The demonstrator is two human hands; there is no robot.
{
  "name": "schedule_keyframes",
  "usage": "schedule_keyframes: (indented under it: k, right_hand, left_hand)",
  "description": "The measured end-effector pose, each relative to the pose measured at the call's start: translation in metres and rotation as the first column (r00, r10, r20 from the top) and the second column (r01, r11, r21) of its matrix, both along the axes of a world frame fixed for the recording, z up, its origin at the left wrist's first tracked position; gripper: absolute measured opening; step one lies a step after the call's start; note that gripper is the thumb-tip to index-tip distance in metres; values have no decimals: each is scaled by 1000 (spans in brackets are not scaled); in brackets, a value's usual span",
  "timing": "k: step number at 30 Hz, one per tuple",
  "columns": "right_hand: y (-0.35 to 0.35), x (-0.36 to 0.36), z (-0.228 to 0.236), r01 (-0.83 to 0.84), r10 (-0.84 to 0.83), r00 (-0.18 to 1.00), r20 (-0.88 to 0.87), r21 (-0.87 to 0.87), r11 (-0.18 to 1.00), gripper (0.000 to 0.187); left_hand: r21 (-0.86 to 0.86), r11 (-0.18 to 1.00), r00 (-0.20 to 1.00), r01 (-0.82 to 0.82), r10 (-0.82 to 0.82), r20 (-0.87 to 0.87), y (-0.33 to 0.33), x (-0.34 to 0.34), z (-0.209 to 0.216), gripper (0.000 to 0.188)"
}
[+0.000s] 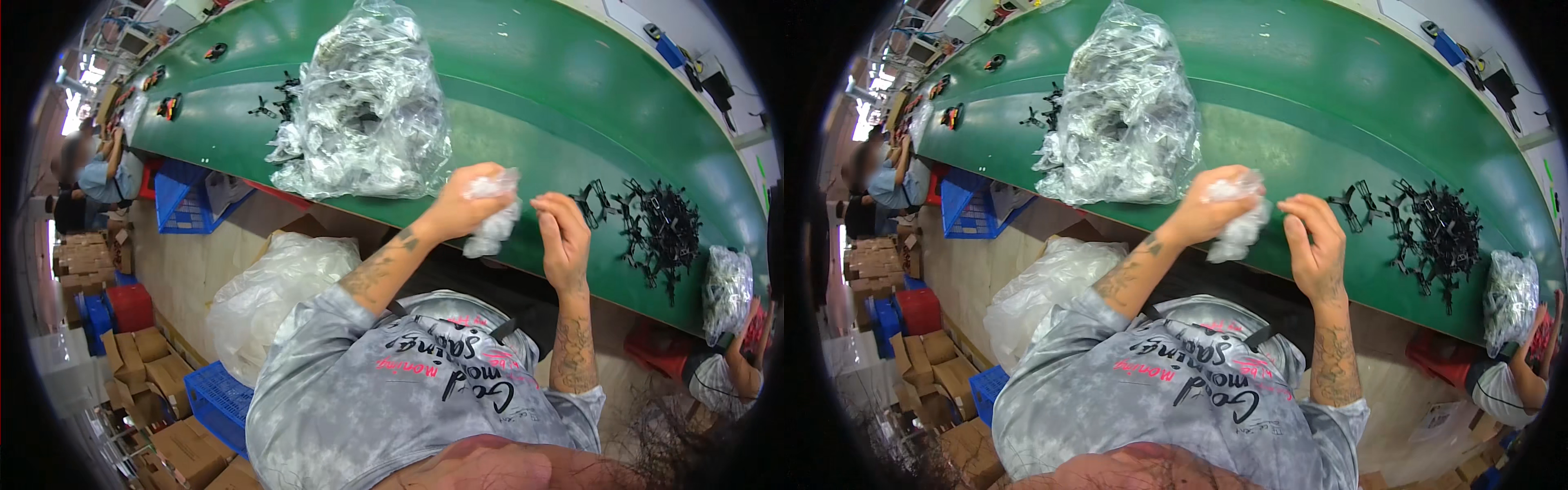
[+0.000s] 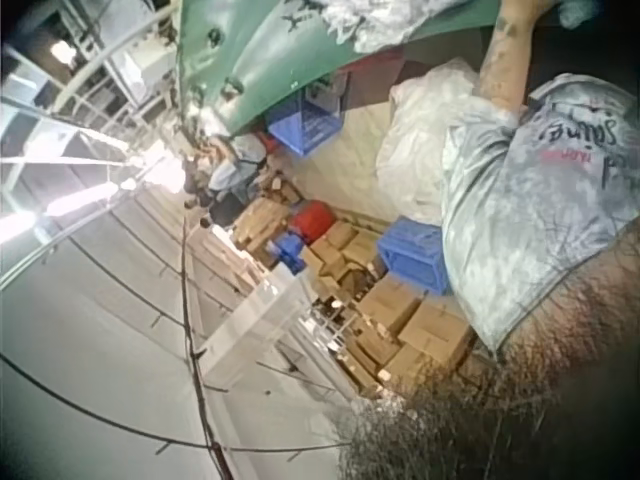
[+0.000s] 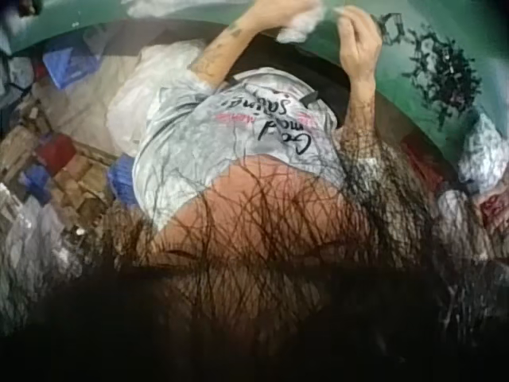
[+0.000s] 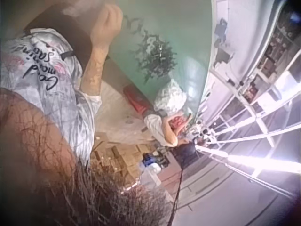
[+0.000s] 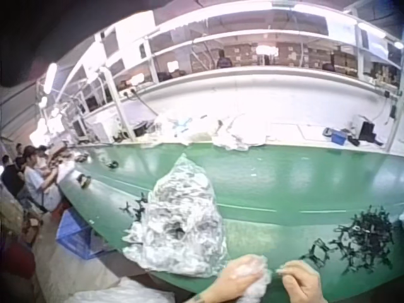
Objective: The person sorts small plastic parts by hand, placing them into plastic bags on a factory assembly line.
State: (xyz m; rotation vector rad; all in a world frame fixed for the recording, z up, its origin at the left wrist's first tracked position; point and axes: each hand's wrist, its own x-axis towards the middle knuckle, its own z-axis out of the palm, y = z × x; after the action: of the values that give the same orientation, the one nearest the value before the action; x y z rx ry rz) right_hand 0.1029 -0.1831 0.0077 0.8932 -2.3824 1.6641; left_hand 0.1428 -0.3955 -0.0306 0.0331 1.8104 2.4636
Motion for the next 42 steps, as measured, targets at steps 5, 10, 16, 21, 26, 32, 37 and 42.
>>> schedule_keyframes:
  k: [5, 10, 16, 21, 26, 32, 37, 42]
  right_hand:
    - [28, 19, -30, -35, 17, 992, 127, 141, 989, 17]
    - [25, 19, -31, -15, -1, 991, 135, 116, 993, 16]
    - [31, 15, -42, -6, -2, 993, 117, 66, 998, 16]
    - [35, 10, -44, -9, 0, 985, 172, 56, 998, 17]
    - [40, 10, -51, 17, -23, 979, 203, 34, 999, 18]
    - [38, 11, -55, 22, 2, 942, 335, -68, 997, 18]
    - [44, 10, -34, 14, 222, 796, 564, -383, 924, 30]
    - [52, 65, -8, -220, 157, 761, 629, 23, 975, 26]
  left_hand:
    - [-183, 860, 869, -476, 428, -249, -98, 44, 66, 35]
    - [-829, 75, 786, -554, 376, -491, -167, 38, 107, 24]
    - [-930, -353, 857, -103, 443, -263, -176, 6, 79, 51]
    - [-861, -482, 809, 165, 565, -161, -191, -7, 72, 53]
    - [-858, -483, 776, -177, 467, -423, -215, 20, 88, 53]
    - [-705, -46, 704, -708, -130, -698, -155, 70, 126, 23]
    - [-568, 823, 988, -25, -66, -140, 24, 0, 45, 15]
    - [153, 986, 997, 73, -75, 8, 6, -37, -31, 12]
